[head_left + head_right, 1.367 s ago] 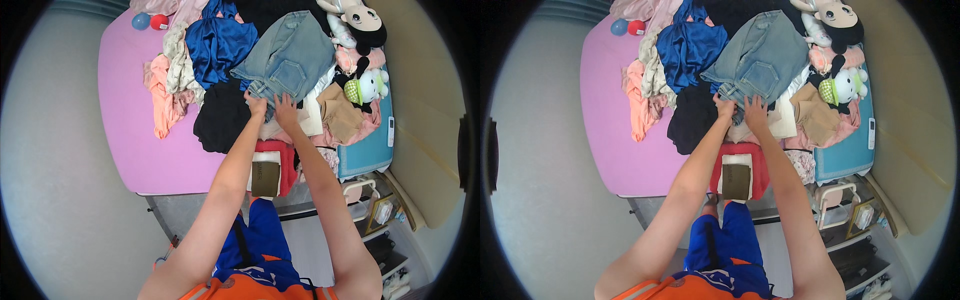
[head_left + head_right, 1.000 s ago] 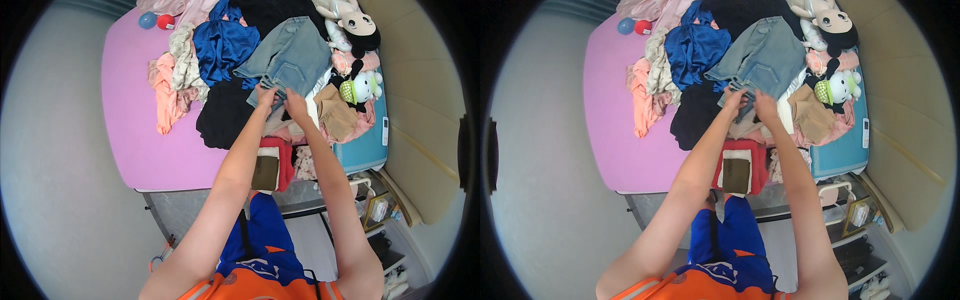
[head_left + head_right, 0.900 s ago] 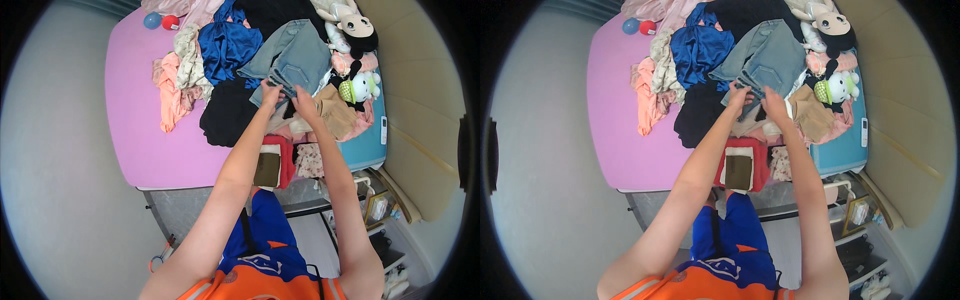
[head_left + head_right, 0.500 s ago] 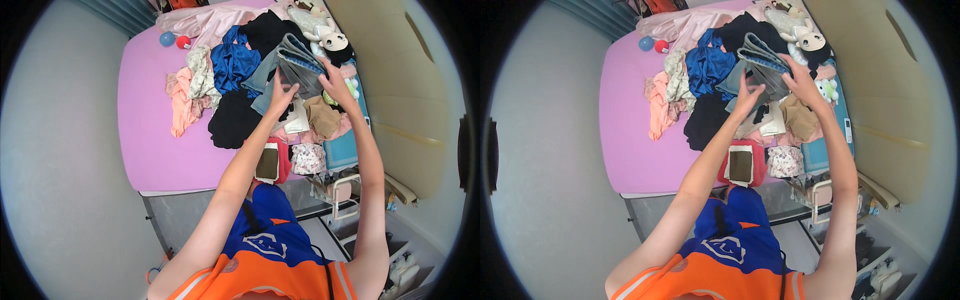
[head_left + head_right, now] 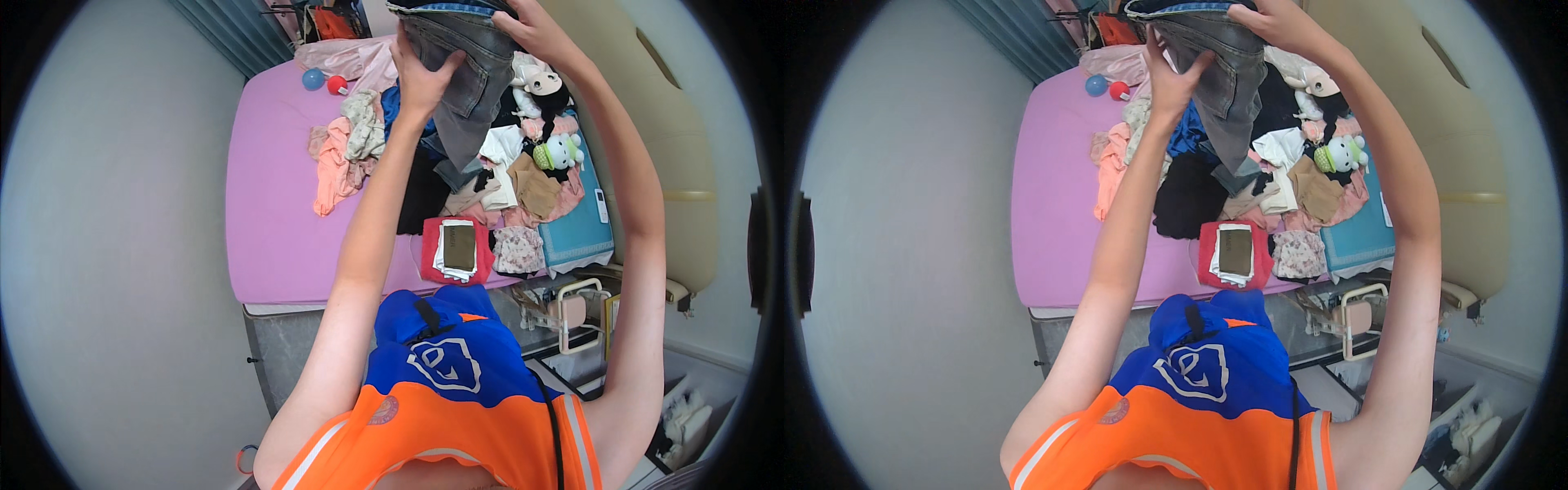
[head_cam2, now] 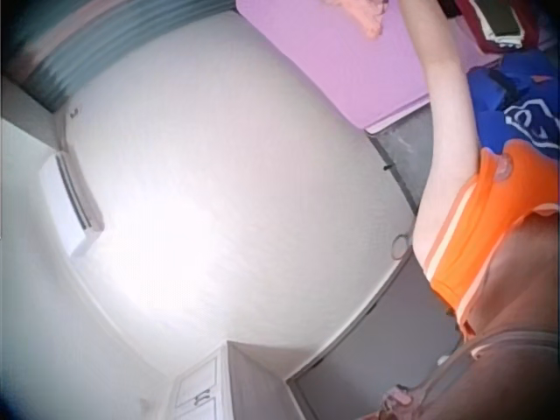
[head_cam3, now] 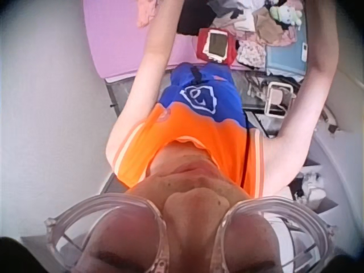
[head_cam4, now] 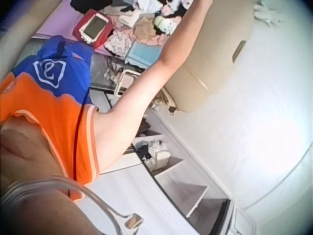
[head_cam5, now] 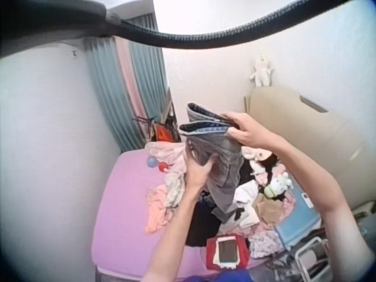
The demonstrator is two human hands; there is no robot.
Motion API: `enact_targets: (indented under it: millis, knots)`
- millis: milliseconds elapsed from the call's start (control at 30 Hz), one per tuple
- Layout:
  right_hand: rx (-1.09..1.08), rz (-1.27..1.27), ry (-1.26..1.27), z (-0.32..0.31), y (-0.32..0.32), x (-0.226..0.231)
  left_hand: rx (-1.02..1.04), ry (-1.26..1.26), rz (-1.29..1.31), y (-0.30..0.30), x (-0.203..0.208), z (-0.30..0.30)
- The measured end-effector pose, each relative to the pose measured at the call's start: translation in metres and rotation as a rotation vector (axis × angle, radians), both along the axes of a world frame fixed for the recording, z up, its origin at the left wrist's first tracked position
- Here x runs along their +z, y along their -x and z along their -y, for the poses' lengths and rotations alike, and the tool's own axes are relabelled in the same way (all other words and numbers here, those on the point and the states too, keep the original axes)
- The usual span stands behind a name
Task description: The person folds denim jeans and white shorts by hand on a bed.
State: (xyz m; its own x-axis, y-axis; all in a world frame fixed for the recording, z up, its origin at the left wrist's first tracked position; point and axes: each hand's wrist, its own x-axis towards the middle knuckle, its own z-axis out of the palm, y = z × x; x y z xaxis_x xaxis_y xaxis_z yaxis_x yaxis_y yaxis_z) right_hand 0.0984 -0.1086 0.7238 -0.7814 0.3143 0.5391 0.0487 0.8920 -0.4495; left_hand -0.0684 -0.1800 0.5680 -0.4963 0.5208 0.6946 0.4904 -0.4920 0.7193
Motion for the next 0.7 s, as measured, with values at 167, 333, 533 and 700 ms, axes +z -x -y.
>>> enact_targets:
  millis: [167,333,533,700]
  knots:
    - [0.124,0.022,-0.082,0.057,0.035,0.034,-0.306,-0.205,0.169,0.052,0.045,0.073]
    - [0.157,0.06,-0.255,0.131,0.083,0.062,-0.517,-0.153,0.274,0.12,0.046,0.158]
    - [0.265,0.06,-0.145,0.211,0.144,0.084,-0.728,-0.209,0.311,0.154,0.058,0.258]
    - [0.332,0.097,-0.146,0.295,0.208,0.087,-0.768,-0.149,0.438,0.219,0.054,0.336]
